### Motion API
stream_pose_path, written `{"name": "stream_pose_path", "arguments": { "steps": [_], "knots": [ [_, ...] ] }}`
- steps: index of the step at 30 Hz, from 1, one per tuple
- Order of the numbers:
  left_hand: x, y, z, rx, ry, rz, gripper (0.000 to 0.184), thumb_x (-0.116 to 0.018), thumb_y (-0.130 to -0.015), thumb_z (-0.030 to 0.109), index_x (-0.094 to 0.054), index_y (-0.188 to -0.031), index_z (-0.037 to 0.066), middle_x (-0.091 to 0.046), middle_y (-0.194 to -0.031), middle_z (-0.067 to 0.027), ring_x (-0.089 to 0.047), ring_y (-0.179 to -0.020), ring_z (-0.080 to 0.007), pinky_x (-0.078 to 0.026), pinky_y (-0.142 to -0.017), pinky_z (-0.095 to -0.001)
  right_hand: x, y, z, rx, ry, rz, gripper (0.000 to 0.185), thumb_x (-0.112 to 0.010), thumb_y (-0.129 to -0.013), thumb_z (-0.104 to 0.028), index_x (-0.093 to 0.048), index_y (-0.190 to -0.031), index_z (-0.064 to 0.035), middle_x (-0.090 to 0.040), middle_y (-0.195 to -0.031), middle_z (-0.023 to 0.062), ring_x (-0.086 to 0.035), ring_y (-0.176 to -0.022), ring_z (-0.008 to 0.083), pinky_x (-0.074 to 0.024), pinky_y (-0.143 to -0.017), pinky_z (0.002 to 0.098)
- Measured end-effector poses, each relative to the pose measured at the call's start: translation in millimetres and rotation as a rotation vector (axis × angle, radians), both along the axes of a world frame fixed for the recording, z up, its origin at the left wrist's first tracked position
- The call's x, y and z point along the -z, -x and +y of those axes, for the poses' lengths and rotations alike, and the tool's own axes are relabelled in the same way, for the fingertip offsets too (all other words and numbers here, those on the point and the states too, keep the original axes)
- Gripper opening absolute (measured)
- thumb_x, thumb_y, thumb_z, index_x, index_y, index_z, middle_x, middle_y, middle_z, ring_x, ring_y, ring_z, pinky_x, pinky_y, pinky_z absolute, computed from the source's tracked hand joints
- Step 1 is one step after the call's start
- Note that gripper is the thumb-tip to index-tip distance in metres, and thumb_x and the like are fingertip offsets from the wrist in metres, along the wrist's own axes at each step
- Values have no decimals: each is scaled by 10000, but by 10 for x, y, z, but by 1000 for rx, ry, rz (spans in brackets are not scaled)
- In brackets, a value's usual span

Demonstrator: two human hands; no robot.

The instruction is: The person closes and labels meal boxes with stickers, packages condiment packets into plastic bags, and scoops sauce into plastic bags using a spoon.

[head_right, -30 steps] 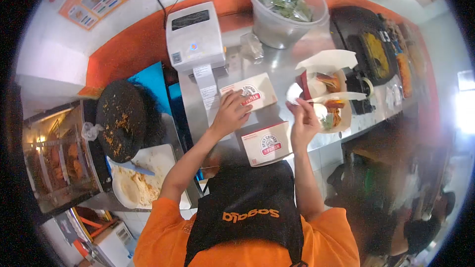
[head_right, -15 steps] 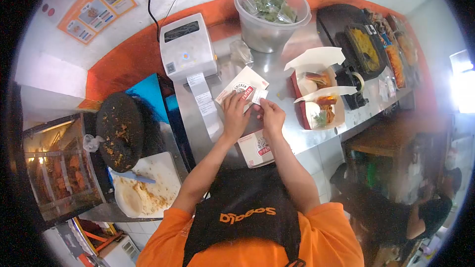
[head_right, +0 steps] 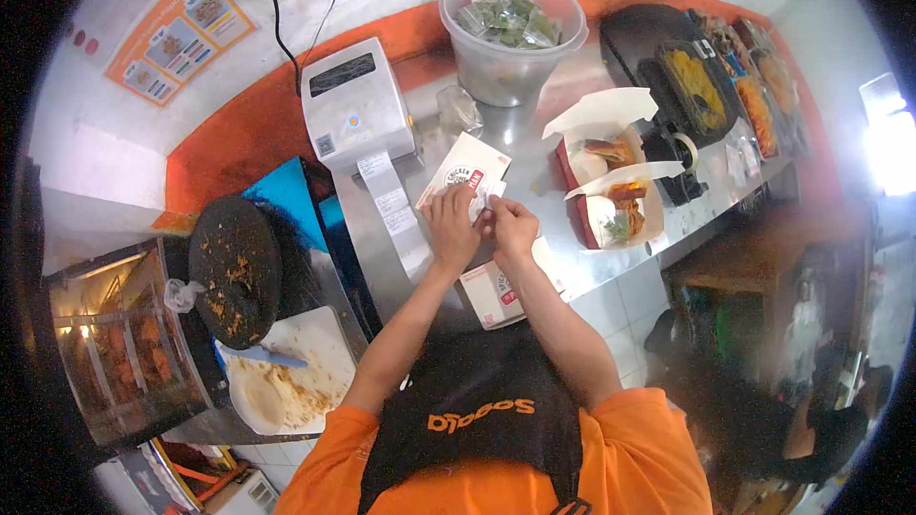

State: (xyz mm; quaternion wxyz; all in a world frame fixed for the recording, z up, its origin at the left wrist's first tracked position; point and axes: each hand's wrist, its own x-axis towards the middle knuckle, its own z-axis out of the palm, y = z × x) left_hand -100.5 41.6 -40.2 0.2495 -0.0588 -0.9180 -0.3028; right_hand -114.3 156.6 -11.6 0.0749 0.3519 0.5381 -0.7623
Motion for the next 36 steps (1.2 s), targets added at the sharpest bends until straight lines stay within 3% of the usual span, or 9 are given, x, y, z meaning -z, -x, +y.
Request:
{"name": "stream_pose_path", "arguments": {
  "steps": [5,11,14,17,20,23,27,30,36],
  "knots": [
    [-80,-3,-11,17,79,7,384,-833,-744,167,-678,-1095,155,-620,-1261,-65,-540,-1141,-303,-366,-959,-492,-44,75,96,-172,-453,139,205,-762,-953,-138,-704,-973,58,-696,-750,70,-599,-559,115,-444,-431,265],
    [-37,-22,-19,28,49,9,360,-835,-715,138,-703,-1048,173,-615,-1280,-49,-535,-1158,-308,-364,-975,-498,134,300,526,-474,-139,-25,276,-792,-930,-193,-747,-992,73,-708,-733,64,-589,-532,92,-406,-422,241],
    [1,0,-9,25,52,34,340,-834,-721,142,-709,-1036,172,-618,-1282,-52,-540,-1167,-309,-364,-980,-500,-216,376,510,-455,-347,-21,287,-797,-925,-236,-761,-953,47,-686,-693,42,-560,-518,80,-384,-423,248],
    [11,-6,-6,22,55,45,315,-832,-731,146,-714,-1022,171,-624,-1273,-55,-548,-1170,-313,-364,-979,-502,2,455,541,-467,-392,71,295,-798,-923,-270,-769,-925,23,-669,-670,28,-535,-504,71,-372,-425,258],
    [21,-3,-13,22,58,43,296,-830,-743,149,-718,-1016,170,-638,-1252,-57,-555,-1167,-315,-365,-975,-505,127,498,576,-499,-417,146,279,-788,-925,-256,-768,-929,22,-694,-687,64,-592,-537,111,-434,-473,291],
    [9,-7,-28,29,70,25,262,-816,-755,152,-721,-998,176,-641,-1196,-44,-548,-1162,-298,-363,-965,-507,-14,431,459,-532,-822,387,258,-770,-930,-219,-749,-955,37,-723,-734,123,-659,-605,170,-505,-561,340],
    [15,-4,-28,38,83,6,241,-811,-757,151,-708,-974,172,-639,-1154,-30,-551,-1152,-283,-365,-961,-515,23,365,405,-522,-892,546,196,-734,-944,-154,-707,-971,39,-731,-807,174,-695,-667,252,-539,-641,386],
    [19,-13,-28,58,78,6,286,-825,-755,146,-710,-1014,111,-668,-1183,-60,-562,-1154,-317,-368,-956,-508,17,320,428,-552,-930,634,155,-719,-951,-124,-683,-964,27,-725,-846,179,-701,-711,286,-541,-653,393],
    [11,-10,-31,46,73,10,221,-797,-770,144,-685,-960,159,-640,-1130,-35,-558,-1146,-288,-367,-951,-524,104,282,430,-526,-962,810,134,-726,-945,-100,-666,-959,18,-713,-916,178,-713,-805,317,-553,-693,386]
  ]
}}
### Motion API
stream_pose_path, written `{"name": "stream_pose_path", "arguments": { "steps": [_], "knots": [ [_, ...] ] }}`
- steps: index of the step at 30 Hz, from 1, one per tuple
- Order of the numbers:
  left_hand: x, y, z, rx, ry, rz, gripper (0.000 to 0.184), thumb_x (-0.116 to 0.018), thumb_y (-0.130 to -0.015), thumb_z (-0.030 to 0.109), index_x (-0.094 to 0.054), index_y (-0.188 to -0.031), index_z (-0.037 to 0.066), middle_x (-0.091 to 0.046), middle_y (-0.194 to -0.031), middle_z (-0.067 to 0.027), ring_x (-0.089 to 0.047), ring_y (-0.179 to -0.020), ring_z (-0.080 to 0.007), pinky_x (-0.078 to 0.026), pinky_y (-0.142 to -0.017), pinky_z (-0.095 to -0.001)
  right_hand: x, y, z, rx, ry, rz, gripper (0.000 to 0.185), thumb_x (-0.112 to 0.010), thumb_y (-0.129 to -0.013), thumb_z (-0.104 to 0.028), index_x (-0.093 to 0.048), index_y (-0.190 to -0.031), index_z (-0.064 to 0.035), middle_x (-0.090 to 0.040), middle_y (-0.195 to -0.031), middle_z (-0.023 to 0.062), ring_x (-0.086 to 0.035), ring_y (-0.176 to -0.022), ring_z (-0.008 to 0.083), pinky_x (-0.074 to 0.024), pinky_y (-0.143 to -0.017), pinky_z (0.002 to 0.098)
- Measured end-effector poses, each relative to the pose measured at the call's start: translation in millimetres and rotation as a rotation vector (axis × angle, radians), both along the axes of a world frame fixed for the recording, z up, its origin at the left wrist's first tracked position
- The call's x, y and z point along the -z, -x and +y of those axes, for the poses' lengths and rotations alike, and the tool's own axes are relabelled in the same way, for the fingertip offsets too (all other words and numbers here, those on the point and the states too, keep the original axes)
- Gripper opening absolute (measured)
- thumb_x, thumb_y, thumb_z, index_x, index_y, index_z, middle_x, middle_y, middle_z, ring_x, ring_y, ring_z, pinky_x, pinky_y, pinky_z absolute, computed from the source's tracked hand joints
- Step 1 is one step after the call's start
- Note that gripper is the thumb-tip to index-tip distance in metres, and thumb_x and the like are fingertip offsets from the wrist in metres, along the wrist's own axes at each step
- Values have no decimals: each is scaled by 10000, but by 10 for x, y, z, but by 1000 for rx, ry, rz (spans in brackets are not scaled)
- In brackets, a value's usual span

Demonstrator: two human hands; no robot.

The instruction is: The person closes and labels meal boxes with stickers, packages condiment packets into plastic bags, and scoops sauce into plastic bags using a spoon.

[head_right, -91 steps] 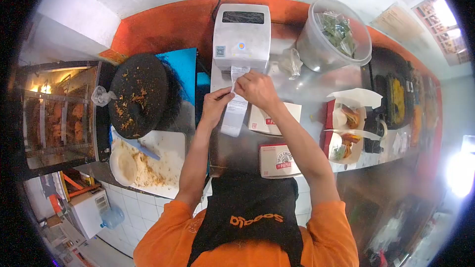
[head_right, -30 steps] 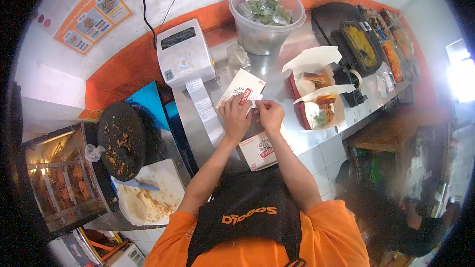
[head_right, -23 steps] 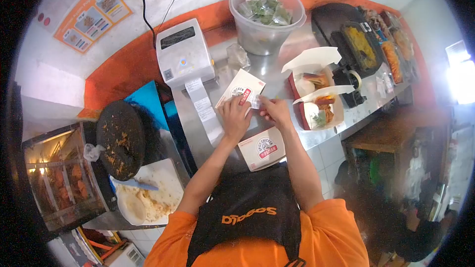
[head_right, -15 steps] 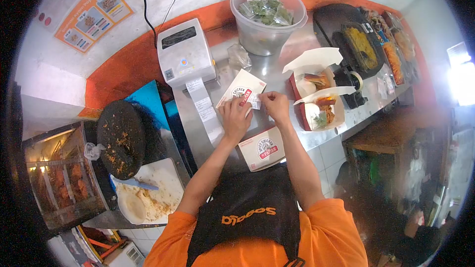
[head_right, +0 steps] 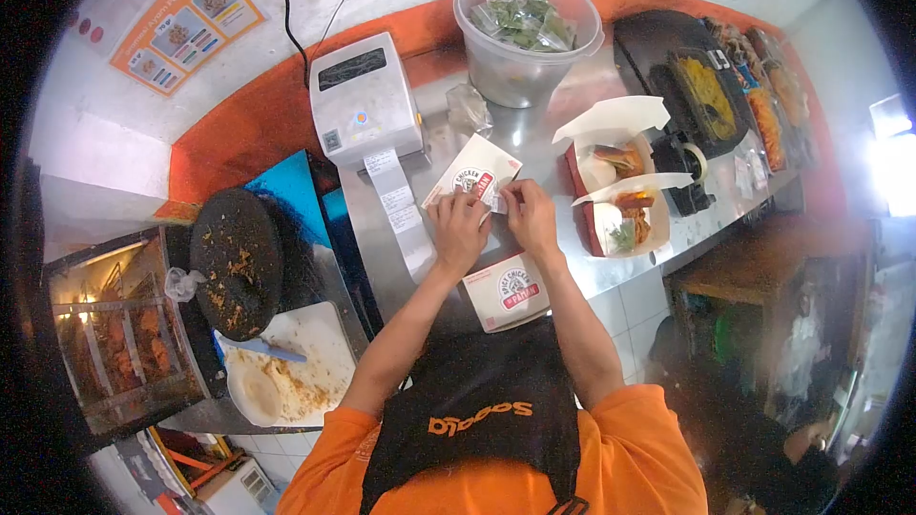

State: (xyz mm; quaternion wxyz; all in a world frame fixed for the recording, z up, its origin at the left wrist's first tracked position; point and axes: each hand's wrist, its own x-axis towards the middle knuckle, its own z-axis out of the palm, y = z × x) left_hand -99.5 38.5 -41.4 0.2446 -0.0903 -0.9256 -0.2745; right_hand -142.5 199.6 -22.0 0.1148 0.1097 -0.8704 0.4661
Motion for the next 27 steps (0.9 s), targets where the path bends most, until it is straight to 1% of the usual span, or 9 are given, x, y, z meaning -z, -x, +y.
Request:
{"name": "stream_pose_path", "arguments": {
  "steps": [5,8,11,14,18,21,23,26,27],
  "knots": [
    [-4,4,-5,10,17,4,263,-816,-748,134,-701,-986,134,-643,-1162,-63,-549,-1128,-309,-364,-942,-517,-32,-22,-43,25,65,-25,188,-775,-917,-129,-671,-977,16,-729,-899,165,-724,-782,294,-571,-703,371],
    [10,9,-2,12,19,6,281,-826,-737,133,-704,-990,128,-642,-1179,-81,-545,-1113,-317,-363,-936,-514,-129,16,-59,109,-5,-235,282,-821,-879,-174,-694,-1052,9,-745,-862,156,-732,-751,269,-573,-685,361],
    [20,10,1,17,13,12,271,-822,-734,131,-696,-974,131,-640,-1171,-87,-542,-1105,-319,-364,-930,-514,-253,73,-131,202,-3,-307,299,-849,-846,-194,-734,-1039,3,-754,-834,148,-734,-721,250,-569,-660,350],
    [-30,-1,-6,25,7,6,278,-815,-722,121,-689,-969,130,-639,-1160,-88,-543,-1106,-318,-364,-924,-512,-227,114,-102,169,98,-418,196,-817,-860,-155,-762,-967,0,-750,-855,152,-727,-740,255,-569,-694,357],
    [-20,-7,-10,21,10,-23,190,-778,-778,141,-692,-947,135,-650,-1193,-56,-548,-1146,-306,-358,-961,-528,-216,-14,-202,176,23,-152,102,-790,-857,-89,-764,-900,0,-742,-887,157,-713,-768,277,-568,-751,376],
    [18,20,2,6,23,53,301,-810,-695,121,-688,-970,130,-639,-1156,-79,-545,-1123,-316,-365,-929,-512,-170,-53,-240,120,75,-47,99,-783,-855,-65,-765,-925,2,-739,-902,158,-710,-777,285,-568,-767,387],
    [38,12,18,-1,17,51,296,-808,-702,123,-689,-972,132,-639,-1153,-77,-545,-1124,-317,-363,-931,-513,-167,-83,-249,73,33,51,130,-799,-850,-75,-765,-942,11,-741,-906,154,-718,-767,275,-574,-751,386],
    [26,15,9,3,27,29,288,-806,-714,125,-691,-978,134,-640,-1157,-82,-545,-1124,-319,-358,-933,-516,-387,-77,-224,268,156,-319,238,-832,-838,-135,-769,-1004,24,-742,-879,151,-725,-746,247,-573,-719,368],
    [25,11,6,11,33,18,286,-805,-717,125,-692,-980,135,-640,-1160,-85,-545,-1123,-320,-356,-933,-517,-392,-49,-185,216,83,-346,264,-842,-832,-155,-771,-1008,28,-743,-868,148,-725,-739,238,-570,-707,361]
  ]
}}
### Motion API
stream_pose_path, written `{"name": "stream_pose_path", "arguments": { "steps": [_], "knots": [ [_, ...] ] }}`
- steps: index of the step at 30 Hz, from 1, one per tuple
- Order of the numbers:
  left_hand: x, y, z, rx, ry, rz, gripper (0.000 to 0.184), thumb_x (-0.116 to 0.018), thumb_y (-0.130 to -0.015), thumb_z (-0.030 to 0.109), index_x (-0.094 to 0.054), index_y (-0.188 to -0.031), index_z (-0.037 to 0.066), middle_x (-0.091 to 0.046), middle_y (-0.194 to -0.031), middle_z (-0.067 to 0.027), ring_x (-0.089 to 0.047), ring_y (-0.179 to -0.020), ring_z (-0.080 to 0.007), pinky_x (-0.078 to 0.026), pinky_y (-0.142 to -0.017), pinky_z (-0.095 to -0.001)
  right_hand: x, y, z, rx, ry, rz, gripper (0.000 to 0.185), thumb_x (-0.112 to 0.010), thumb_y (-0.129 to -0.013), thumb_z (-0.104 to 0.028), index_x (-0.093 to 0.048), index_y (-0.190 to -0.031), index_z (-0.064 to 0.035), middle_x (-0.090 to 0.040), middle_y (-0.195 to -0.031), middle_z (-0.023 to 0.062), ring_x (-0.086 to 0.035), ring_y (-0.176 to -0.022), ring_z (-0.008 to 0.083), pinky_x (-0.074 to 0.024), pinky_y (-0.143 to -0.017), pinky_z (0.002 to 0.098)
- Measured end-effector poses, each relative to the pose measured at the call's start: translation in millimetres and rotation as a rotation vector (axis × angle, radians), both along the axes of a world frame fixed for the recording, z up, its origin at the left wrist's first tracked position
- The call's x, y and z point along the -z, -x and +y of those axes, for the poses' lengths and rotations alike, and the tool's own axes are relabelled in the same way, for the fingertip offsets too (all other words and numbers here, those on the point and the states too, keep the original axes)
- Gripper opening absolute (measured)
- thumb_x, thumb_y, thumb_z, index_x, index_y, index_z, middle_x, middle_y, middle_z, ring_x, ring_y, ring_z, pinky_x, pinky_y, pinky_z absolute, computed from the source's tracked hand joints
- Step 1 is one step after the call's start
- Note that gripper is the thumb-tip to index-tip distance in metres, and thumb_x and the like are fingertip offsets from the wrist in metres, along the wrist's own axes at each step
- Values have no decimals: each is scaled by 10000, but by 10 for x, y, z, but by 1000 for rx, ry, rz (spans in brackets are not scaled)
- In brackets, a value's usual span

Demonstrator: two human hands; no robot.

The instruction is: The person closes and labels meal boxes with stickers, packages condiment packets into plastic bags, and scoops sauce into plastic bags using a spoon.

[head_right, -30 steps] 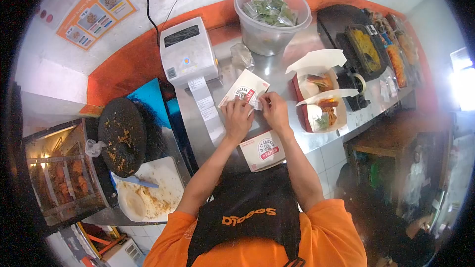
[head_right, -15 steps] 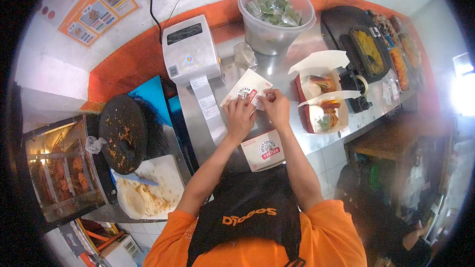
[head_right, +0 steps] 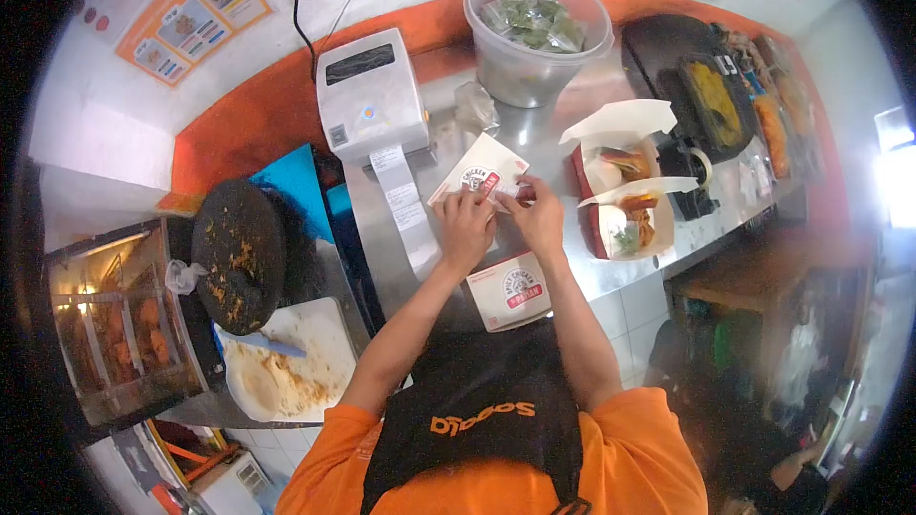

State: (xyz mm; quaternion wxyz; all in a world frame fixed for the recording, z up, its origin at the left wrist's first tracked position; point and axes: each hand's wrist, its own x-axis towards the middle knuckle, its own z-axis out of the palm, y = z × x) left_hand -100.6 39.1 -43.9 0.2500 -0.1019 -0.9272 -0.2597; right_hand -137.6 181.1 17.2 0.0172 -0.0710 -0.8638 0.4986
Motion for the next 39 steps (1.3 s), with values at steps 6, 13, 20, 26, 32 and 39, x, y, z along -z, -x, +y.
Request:
{"name": "stream_pose_path", "arguments": {
  "steps": [6,13,20,26,32,39],
  "knots": [
    [10,-6,8,-8,-11,-41,178,-770,-782,154,-682,-935,142,-636,-1153,-60,-541,-1160,-302,-354,-963,-536,72,180,118,-86,-43,-93,276,-862,-814,-200,-793,-970,17,-746,-826,139,-712,-719,210,-548,-685,334],
    [-17,4,-1,-20,-6,7,123,-756,-816,166,-679,-908,140,-652,-1193,-84,-552,-1135,-302,-357,-957,-523,278,13,41,-4,36,160,197,-835,-839,-157,-799,-955,-2,-751,-835,132,-695,-710,192,-534,-672,326],
    [41,8,10,-16,7,49,176,-797,-774,172,-705,-921,142,-655,-1168,-90,-546,-1103,-321,-358,-931,-517,434,127,37,114,64,-46,216,-834,-858,-174,-788,-967,6,-766,-843,124,-686,-711,157,-541,-679,323],
    [32,-1,5,-12,16,35,127,-764,-812,164,-695,-912,129,-658,-1175,-75,-549,-1134,-310,-356,-949,-529,419,96,-37,133,-116,56,234,-826,-868,-171,-754,-977,22,-750,-879,135,-714,-760,244,-556,-715,360],
    [30,3,-18,20,-9,48,206,-788,-793,167,-700,-968,103,-647,-1111,-75,-548,-1084,-308,-358,-905,-508,150,225,290,-226,-367,396,173,-776,-834,-118,-776,-999,-69,-689,-1067,125,-651,-1071,313,-534,-933,412],
    [23,5,10,-21,-29,52,132,-759,-805,155,-678,-906,133,-640,-1104,-42,-557,-1095,-282,-362,-937,-510,156,617,509,-920,-544,688,193,-719,-774,-179,-787,-940,-108,-720,-935,45,-660,-1003,258,-545,-915,383]
  ]
}}
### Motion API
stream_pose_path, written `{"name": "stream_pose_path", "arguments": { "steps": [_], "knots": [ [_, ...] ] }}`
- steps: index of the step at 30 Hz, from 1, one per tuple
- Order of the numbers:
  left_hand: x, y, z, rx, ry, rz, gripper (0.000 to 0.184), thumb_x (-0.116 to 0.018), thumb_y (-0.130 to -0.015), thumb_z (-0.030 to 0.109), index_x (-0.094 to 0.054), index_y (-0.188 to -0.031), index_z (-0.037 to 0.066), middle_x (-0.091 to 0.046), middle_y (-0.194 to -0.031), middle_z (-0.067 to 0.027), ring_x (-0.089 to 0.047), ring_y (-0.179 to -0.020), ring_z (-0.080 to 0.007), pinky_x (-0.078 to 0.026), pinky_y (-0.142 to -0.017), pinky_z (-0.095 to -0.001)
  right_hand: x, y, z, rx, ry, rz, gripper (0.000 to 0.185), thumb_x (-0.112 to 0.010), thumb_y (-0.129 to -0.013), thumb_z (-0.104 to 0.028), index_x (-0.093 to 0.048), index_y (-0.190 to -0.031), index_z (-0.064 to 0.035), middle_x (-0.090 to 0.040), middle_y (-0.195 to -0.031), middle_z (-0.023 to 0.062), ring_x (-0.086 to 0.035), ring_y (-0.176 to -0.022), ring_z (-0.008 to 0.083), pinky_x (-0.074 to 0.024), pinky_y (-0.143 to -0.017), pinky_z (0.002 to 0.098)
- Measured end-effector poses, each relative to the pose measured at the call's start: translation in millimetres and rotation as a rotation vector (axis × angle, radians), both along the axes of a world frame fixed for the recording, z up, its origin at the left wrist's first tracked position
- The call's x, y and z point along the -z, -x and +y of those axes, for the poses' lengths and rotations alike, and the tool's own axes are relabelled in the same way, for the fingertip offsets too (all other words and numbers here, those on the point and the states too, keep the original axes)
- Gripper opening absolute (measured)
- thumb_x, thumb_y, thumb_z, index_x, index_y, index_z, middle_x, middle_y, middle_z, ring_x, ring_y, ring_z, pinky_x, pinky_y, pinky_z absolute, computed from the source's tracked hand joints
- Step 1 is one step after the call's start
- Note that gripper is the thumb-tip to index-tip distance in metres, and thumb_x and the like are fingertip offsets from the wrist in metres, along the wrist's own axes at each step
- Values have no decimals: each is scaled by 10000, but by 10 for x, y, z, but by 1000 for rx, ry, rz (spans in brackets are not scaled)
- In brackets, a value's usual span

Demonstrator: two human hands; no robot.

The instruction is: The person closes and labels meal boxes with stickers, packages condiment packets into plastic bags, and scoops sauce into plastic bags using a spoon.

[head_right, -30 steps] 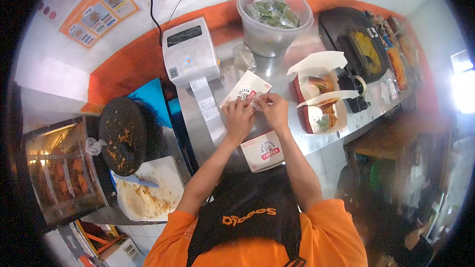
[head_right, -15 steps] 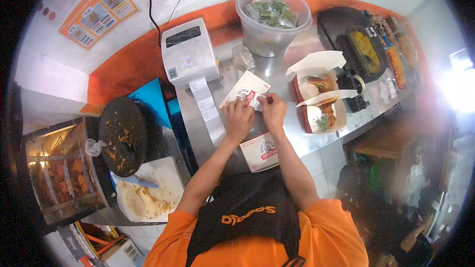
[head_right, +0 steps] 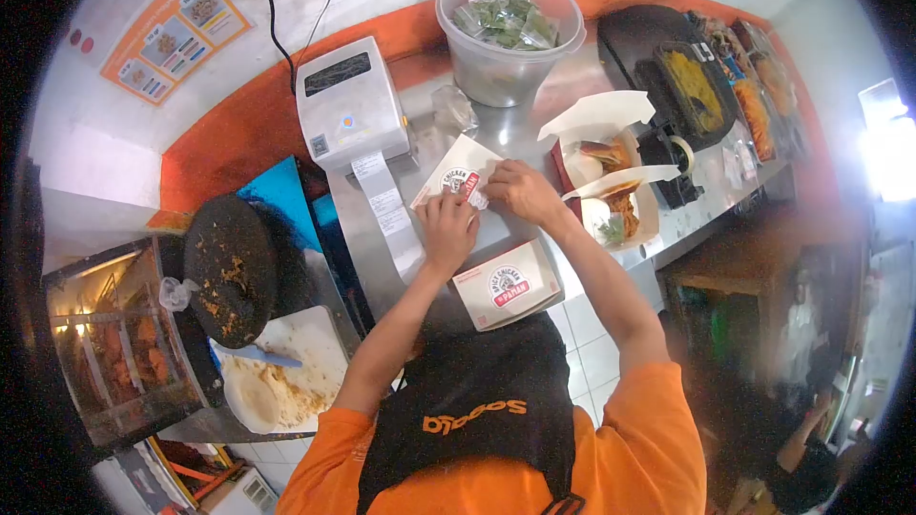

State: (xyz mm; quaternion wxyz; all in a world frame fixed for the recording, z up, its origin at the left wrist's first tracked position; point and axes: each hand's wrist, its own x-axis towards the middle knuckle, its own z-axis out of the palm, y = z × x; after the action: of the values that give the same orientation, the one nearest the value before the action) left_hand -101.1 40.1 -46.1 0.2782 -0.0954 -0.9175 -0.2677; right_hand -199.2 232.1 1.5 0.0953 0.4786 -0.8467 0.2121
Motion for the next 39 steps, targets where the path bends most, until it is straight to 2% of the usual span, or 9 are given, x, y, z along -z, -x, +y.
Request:
{"name": "stream_pose_path", "arguments": {
  "steps": [6,12,15,21,27,31,34,36,39],
  "knots": [
    [-1,16,-8,17,28,2,157,-772,-788,155,-685,-916,131,-645,-1108,-59,-556,-1073,-286,-368,-934,-503,-100,293,-61,-9,-281,-169,147,-718,-781,-176,-772,-894,-99,-732,-916,31,-685,-920,251,-578,-821,372],
    [-22,5,-22,2,21,2,182,-785,-772,161,-686,-921,129,-655,-1123,-74,-565,-1078,-291,-373,-933,-499,-69,218,-55,-210,-82,121,123,-727,-789,-210,-705,-831,-97,-698,-866,35,-697,-952,230,-594,-783,357],
    [32,0,-43,48,25,-15,389,-800,-788,192,-691,-1129,42,-652,-1184,-145,-549,-1109,-333,-372,-957,-515,-111,357,-42,-69,-325,-21,171,-740,-808,-234,-700,-896,-93,-695,-928,27,-707,-975,230,-607,-793,358],
    [-3,-23,-30,-27,44,-75,294,-788,-786,186,-689,-1046,91,-646,-1187,-112,-563,-1154,-298,-375,-954,-506,-431,229,-331,-46,-595,12,370,-824,-758,-296,-682,-1035,-95,-682,-1065,66,-718,-990,254,-616,-786,384],
    [35,-28,-60,34,2,-130,374,-826,-773,237,-684,-1075,69,-630,-1243,-153,-552,-1116,-340,-378,-990,-515,2,333,-293,61,-573,27,517,-912,-678,-324,-684,-1082,-97,-702,-1027,80,-726,-1023,277,-627,-760,424],
    [-236,-52,-342,185,-498,-111,433,-890,-773,217,-648,-1099,67,-621,-1297,-190,-544,-1257,-364,-389,-1090,-504,-509,131,-612,191,-717,-101,276,-829,-803,-235,-703,-1006,-96,-730,-1021,128,-726,-972,304,-611,-749,453],
    [-324,-35,-779,-464,-615,94,566,-880,-750,117,-584,-1222,20,-608,-1305,-197,-513,-1315,-382,-399,-1087,-513,-675,160,-959,94,-142,-379,215,-806,-828,-178,-690,-963,-57,-722,-978,146,-716,-959,329,-593,-759,440],
    [37,144,-1125,-586,-741,-67,662,-820,-814,50,-491,-1384,-10,-652,-1259,-195,-607,-1225,-317,-473,-1040,-444,-604,112,-1277,117,68,-410,193,-800,-836,-180,-718,-947,-45,-723,-957,143,-704,-936,341,-580,-776,428],
    [196,175,-1440,-183,-1419,-357,481,-718,-888,-38,-548,-1338,-16,-685,-1211,-133,-658,-1125,-224,-536,-942,-352,-355,87,-1738,41,306,-347,164,-776,-856,-187,-756,-951,-55,-736,-972,124,-706,-929,326,-585,-794,426]
  ]
}}
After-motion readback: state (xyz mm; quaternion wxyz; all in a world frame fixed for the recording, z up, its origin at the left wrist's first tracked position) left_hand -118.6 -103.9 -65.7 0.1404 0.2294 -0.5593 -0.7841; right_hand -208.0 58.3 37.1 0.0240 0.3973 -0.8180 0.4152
